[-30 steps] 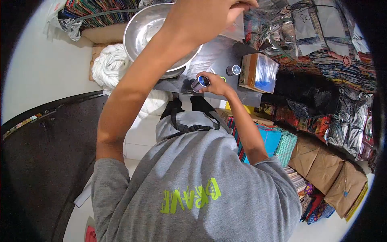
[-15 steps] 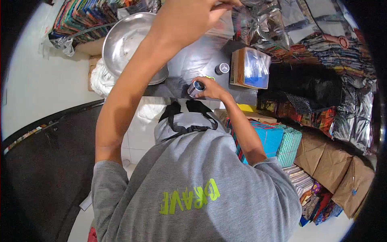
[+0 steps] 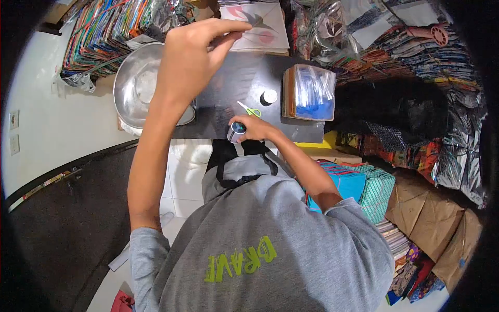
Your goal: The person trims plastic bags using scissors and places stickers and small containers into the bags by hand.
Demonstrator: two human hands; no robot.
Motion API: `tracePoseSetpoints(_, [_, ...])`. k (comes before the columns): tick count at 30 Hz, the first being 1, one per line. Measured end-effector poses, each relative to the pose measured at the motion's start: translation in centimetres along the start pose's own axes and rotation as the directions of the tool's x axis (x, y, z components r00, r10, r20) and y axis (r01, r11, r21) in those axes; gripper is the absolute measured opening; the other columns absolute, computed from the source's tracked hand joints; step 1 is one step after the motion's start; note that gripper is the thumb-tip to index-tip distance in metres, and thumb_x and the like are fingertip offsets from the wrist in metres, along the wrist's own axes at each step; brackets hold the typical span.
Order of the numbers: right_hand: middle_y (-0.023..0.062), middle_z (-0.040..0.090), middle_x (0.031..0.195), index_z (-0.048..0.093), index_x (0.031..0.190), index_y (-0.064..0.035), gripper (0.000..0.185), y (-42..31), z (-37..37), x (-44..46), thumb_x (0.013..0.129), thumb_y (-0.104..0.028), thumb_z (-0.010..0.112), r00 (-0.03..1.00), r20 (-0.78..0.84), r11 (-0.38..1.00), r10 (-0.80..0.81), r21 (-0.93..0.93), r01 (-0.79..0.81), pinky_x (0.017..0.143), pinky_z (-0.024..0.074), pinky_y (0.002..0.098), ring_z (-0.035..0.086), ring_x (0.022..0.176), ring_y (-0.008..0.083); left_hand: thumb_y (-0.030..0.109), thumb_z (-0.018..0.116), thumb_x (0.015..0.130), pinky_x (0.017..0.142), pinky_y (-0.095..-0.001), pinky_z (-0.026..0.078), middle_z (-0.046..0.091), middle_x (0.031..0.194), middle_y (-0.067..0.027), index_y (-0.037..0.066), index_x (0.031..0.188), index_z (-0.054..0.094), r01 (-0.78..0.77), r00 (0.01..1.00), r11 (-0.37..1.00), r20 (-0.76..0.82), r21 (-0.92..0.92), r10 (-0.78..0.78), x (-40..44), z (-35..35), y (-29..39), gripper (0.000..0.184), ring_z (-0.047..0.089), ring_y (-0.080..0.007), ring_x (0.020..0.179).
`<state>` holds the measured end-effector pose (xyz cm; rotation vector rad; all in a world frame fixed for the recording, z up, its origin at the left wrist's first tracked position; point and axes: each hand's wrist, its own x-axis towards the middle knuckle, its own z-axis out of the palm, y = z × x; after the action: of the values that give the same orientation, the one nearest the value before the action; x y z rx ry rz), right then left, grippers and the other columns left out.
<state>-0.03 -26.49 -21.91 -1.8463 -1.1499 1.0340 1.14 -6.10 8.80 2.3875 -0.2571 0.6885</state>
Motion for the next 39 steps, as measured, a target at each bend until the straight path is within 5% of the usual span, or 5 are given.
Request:
tracePoseSetpoints(10, [0.0169,0.068,0.119,0.061,0.129,-0.0103,0.068,0.3,-1.3,-1.0,0.068,-0.017,0.090,0.999,-0.030,0.999,0.041,0.021,-0.040,0.100,0.0490,0.0415,0.064,0.114,0.0349,0.003,0.072,0.085,0.076,-0.0335,0.059,0.076,0.096,-0.0136,0.007,0.105,0.077,0.074,0.997,0.996,-0.002,-0.057,-0.074,0.3,0.7,-0.4,0.021,0.075,-0.0277,0.084])
tracePoseSetpoints(13, [0.0166,0.068,0.118,0.061,0.129,-0.0100,0.069,0.8,-1.4,-0.7,0.067,-0.017,0.090,0.998,-0.045,0.997,0.035,0.070,-0.031,0.100,0.0489,0.0410,0.064,0.114,0.0336,0.000,0.071,0.087,0.075,-0.0290,0.059,0.077,0.095,-0.0110,0.007,0.108,0.078,0.024,1.000,0.998,-0.015,-0.056,-0.024,0.0,0.8,-1.0,0.023,0.076,-0.0199,0.083])
tracePoseSetpoints(24, [0.0139,0.069,0.117,0.062,0.127,-0.0101,0.066,-1.4,-0.6,3.2,0.068,-0.017,0.091,0.985,-0.116,0.992,0.125,0.021,-0.124,0.096,0.0512,0.0387,0.066,0.109,0.0281,0.006,0.073,0.088,0.073,-0.0301,0.058,0.078,0.097,-0.0103,0.008,0.105,0.079,0.009,0.993,1.000,-0.116,-0.024,-0.011,-2.5,-4.2,-4.7,0.018,0.076,-0.0204,0.083])
tracePoseSetpoints(29, [0.0185,0.070,0.117,0.059,0.127,-0.0101,0.066,-3.7,0.9,5.3,0.070,-0.018,0.091,0.941,-0.249,0.972,0.231,0.019,-0.234,0.095,0.0527,0.0421,0.068,0.109,0.0354,0.004,0.073,0.086,0.073,-0.0316,0.059,0.077,0.095,-0.0122,0.008,0.106,0.079,-0.028,0.987,0.997,-0.160,-0.070,0.016,-3.3,-6.3,-5.8,0.021,0.076,-0.0218,0.083])
tracePoseSetpoints(39, [0.0185,0.066,0.123,0.059,0.126,-0.0044,0.067,-4.1,3.5,7.3,0.067,-0.011,0.090,0.931,-0.360,0.976,0.063,-0.172,-0.133,0.097,0.0526,0.0421,0.066,0.113,0.0363,0.007,0.072,0.086,0.077,-0.0351,0.060,0.077,0.096,-0.0126,0.007,0.103,0.078,-0.031,0.977,0.995,-0.214,-0.094,0.011,-4.2,-9.5,-7.6,0.018,0.075,-0.0282,0.084])
